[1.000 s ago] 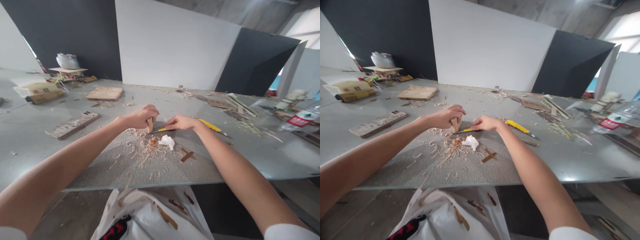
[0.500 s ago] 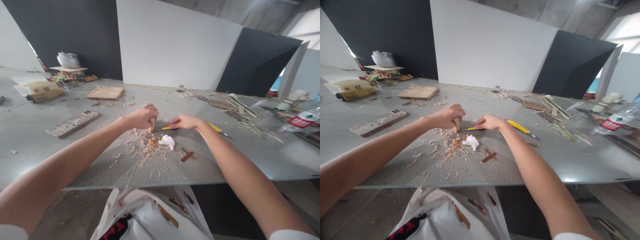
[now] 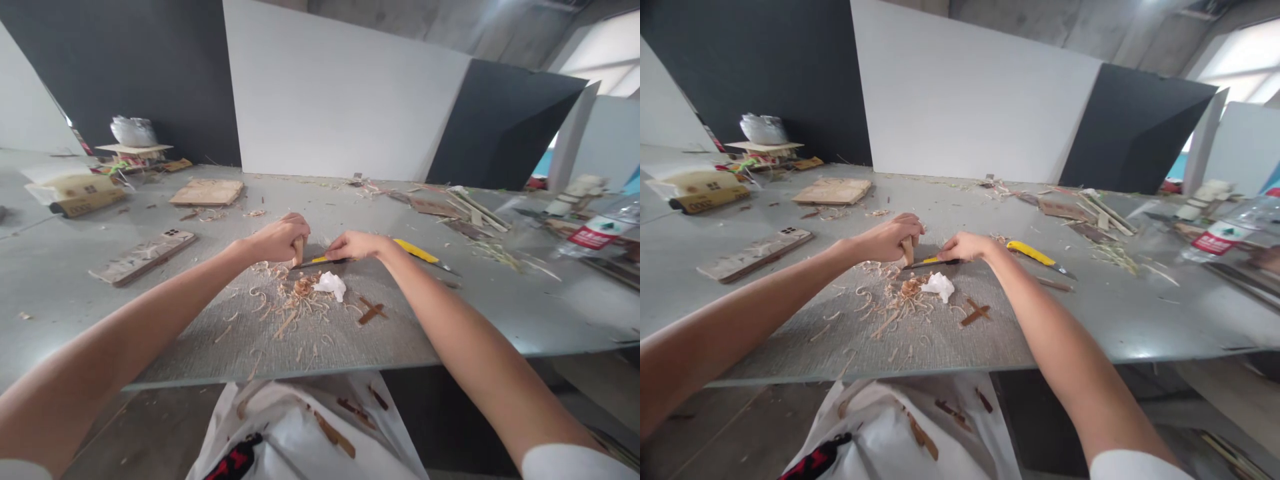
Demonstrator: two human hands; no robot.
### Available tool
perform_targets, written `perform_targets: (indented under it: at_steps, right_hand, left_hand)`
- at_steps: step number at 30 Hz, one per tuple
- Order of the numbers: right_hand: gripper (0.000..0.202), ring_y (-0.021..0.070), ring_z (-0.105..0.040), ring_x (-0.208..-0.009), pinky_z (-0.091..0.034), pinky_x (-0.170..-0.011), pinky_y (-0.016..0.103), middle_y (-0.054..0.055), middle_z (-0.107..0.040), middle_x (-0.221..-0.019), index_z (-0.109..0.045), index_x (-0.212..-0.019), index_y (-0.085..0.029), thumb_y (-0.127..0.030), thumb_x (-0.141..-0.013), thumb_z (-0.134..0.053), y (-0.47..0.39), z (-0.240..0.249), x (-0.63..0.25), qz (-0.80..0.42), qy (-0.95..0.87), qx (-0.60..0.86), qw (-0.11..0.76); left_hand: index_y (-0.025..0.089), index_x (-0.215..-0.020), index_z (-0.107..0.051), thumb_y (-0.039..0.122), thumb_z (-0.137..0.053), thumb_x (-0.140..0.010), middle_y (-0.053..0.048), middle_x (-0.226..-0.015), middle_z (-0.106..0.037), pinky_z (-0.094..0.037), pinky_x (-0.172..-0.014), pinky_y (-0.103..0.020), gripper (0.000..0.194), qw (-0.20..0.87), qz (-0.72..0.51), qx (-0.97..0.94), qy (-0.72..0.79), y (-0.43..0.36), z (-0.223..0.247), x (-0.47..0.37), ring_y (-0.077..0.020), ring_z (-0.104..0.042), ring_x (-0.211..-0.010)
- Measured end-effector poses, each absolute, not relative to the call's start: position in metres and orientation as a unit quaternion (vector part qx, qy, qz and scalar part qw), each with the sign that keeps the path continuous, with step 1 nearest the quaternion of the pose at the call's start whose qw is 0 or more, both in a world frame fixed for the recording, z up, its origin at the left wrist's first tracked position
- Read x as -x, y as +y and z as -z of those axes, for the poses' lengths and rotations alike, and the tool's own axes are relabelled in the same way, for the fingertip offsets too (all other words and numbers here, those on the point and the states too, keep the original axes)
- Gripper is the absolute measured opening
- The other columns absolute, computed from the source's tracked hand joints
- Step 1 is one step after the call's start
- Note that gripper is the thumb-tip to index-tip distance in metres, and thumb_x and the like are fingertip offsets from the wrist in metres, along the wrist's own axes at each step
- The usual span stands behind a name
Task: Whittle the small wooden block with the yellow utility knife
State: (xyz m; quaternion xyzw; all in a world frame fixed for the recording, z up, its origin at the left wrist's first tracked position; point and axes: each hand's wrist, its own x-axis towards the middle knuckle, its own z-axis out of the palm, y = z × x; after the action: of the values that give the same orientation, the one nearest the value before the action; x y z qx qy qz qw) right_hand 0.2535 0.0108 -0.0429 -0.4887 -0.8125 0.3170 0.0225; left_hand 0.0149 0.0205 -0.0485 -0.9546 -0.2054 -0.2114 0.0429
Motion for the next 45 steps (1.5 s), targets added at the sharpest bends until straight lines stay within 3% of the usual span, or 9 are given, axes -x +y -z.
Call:
perform_targets:
  at_steps: [8,13,24,33,45]
  right_hand:
    - [0.052,0.0244,-0.059,-0.092,-0.042,-0.08,0.031,0.004,-0.069,-0.102,-0.073,-0.098,-0.022,-0.062,-0.066,-0.062,0.014,0.034,-0.298,-0.307,-0.803,0.51,0.012]
    - [0.047,0.0246,-0.057,-0.103,-0.04,-0.088,0.031,0.002,-0.067,-0.11,-0.071,-0.104,-0.026,-0.057,-0.07,-0.062,0.006,0.032,-0.289,-0.334,-0.82,0.464,0.039]
    - [0.046,0.0251,-0.057,-0.1,-0.042,-0.084,0.032,0.003,-0.068,-0.109,-0.071,-0.104,-0.026,-0.057,-0.071,-0.061,0.015,0.046,-0.282,-0.326,-0.818,0.471,0.058]
    - [0.047,0.0183,-0.056,-0.074,-0.04,-0.068,0.029,0.002,-0.067,-0.081,-0.073,-0.09,-0.021,-0.061,-0.071,-0.058,0.014,0.048,-0.262,-0.305,-0.819,0.485,0.033]
    - [0.048,0.0257,-0.059,-0.096,-0.042,-0.084,0.033,0.003,-0.069,-0.105,-0.072,-0.101,-0.025,-0.059,-0.068,-0.063,0.022,0.042,-0.293,-0.298,-0.814,0.498,0.032]
  left_hand:
    - [0.018,-0.07,-0.052,0.003,-0.045,-0.052,-0.005,-0.075,-0.056,-0.041,-0.07,-0.031,0.024,0.037,0.189,0.945,-0.265,0.02,0.046,-0.014,-0.0198,-0.049,-0.087]
    - [0.018,-0.071,-0.053,0.006,-0.046,-0.052,-0.004,-0.072,-0.057,-0.037,-0.066,-0.031,0.024,0.062,0.191,0.93,-0.309,0.018,0.048,-0.019,-0.0198,-0.049,-0.081]
    - [0.017,-0.072,-0.055,0.01,-0.047,-0.055,-0.005,-0.074,-0.06,-0.029,-0.056,-0.03,0.02,0.099,0.169,0.908,-0.371,0.01,0.046,-0.027,-0.0203,-0.051,-0.077]
    - [0.017,-0.068,-0.055,0.013,-0.046,-0.057,-0.006,-0.072,-0.06,-0.028,-0.054,-0.03,0.015,0.101,0.176,0.902,-0.381,0.009,0.047,-0.027,-0.0193,-0.05,-0.073]
    - [0.018,-0.068,-0.054,0.01,-0.047,-0.053,-0.005,-0.069,-0.059,-0.028,-0.054,-0.03,0.018,0.099,0.175,0.91,-0.364,0.013,0.047,-0.023,-0.0188,-0.05,-0.071]
